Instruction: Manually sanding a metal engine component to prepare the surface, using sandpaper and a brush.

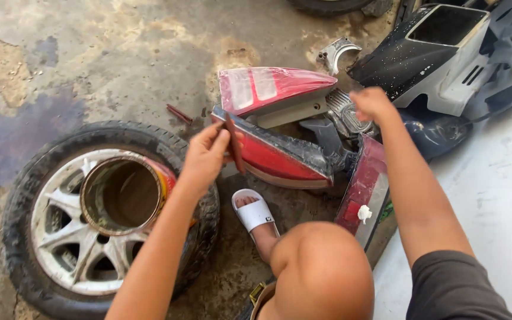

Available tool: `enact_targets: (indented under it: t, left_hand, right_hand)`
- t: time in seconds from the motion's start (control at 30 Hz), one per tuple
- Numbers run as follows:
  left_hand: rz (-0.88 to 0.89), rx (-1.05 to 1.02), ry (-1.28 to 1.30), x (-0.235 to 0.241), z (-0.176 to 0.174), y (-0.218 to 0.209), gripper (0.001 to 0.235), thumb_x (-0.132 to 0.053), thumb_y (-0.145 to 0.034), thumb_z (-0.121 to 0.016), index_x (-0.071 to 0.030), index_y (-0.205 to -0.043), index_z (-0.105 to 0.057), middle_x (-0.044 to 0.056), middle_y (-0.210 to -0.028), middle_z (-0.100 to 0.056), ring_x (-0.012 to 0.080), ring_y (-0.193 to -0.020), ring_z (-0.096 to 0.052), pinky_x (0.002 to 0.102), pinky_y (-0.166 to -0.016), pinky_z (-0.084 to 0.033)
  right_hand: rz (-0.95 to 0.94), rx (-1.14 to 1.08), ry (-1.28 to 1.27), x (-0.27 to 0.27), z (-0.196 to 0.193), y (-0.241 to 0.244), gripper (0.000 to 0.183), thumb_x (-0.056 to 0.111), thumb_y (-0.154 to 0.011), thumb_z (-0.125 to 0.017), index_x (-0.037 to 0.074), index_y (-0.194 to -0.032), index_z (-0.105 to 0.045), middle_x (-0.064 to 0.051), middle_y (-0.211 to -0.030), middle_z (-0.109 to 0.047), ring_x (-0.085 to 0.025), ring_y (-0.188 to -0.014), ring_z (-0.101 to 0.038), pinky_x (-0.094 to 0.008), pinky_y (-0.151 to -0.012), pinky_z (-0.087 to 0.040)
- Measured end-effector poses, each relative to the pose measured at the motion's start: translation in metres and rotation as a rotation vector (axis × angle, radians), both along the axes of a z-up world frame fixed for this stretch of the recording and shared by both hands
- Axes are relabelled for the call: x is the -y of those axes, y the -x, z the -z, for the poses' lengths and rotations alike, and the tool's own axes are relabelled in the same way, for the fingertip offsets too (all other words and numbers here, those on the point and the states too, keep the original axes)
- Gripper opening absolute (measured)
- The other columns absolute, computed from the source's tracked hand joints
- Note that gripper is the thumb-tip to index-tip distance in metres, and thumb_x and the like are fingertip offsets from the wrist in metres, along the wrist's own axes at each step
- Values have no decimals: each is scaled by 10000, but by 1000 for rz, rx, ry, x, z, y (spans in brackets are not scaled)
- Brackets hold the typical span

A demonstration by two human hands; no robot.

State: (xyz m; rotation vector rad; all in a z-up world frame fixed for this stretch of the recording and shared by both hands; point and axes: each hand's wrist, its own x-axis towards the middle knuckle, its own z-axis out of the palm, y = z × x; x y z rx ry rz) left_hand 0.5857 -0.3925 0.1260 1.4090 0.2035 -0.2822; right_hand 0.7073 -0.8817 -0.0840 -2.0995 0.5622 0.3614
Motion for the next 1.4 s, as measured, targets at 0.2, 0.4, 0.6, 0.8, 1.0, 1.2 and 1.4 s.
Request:
enact_targets:
  t: [0.2, 0.4, 0.6, 0.8, 1.0, 1.2, 1.4]
  left_hand:
    - [141, -193, -66, 40, 44, -25, 298, -184, -1055, -562, -115, -1322, -677, 143, -1064, -782, 217, -893, -765, 376, -707, -676]
    - [134, -285, -65, 71, 70, -56, 315, -164, -1050, -549, -38, -1315, -664, 187, -1075, -768, 246, -930, -742, 404, -767, -660]
    - [194, -351, -25, 114, 101, -77, 300, -140, -1037, -567, -16, -1292, -666, 201, -1059, -768, 267, -937, -754, 434, -788, -659]
    - [190, -374, -14, 127, 112, -87, 308, -151, -1040, -555, -1, -1286, -663, 190, -1046, -762, 246, -924, -737, 403, -766, -657]
    - [149, -507, -56, 130, 115, -88, 331, -168, -1010, -558, -43, -1299, -657, 112, -1076, -750, 170, -858, -695, 299, -722, -590]
    - [181, -418, -48, 128, 120, -79, 280, -181, -1012, -553, -11, -1204, -666, 116, -1068, -750, 180, -880, -705, 331, -771, -632]
    - [178, -422, 1, 125, 131, -75, 321, -188, -1005, -559, -8, -1257, -643, 125, -1072, -744, 183, -885, -716, 325, -738, -631]
  right_hand:
    - [-52, -265, 337, -2, 45, 40, 825, 524, -821, -840, 21, -1423, -587, -276, -1389, -592, -427, -1281, -579, -579, -971, -537]
    - [-199, -367, 462, -26, 30, 19, 1099, 391, -762, -880, 79, -1618, -265, -361, -1629, -182, -539, -1520, -148, -733, -1189, -202]
    - [-285, -469, 497, -12, 51, 2, 1467, 544, -576, -945, 148, -1677, -61, -336, -1667, -91, -542, -1523, -155, -739, -1169, -252]
    - [-455, -530, 570, -9, 48, -23, 1499, 570, -548, -945, 182, -1685, -49, -316, -1657, -162, -543, -1483, -225, -696, -1111, -344]
    - [-419, -474, 725, 12, 100, -47, 1507, 972, -525, -685, 25, -1621, -268, -296, -1530, -400, -538, -1287, -453, -583, -1002, -422]
    - [-307, -488, 750, 6, 117, -52, 1319, 974, -546, -739, 44, -1456, -523, -259, -1403, -520, -513, -1205, -448, -579, -942, -393]
    - [-312, -453, 770, 12, 123, -52, 1309, 990, -524, -736, 47, -1419, -583, -304, -1358, -475, -518, -1092, -471, -583, -893, -378]
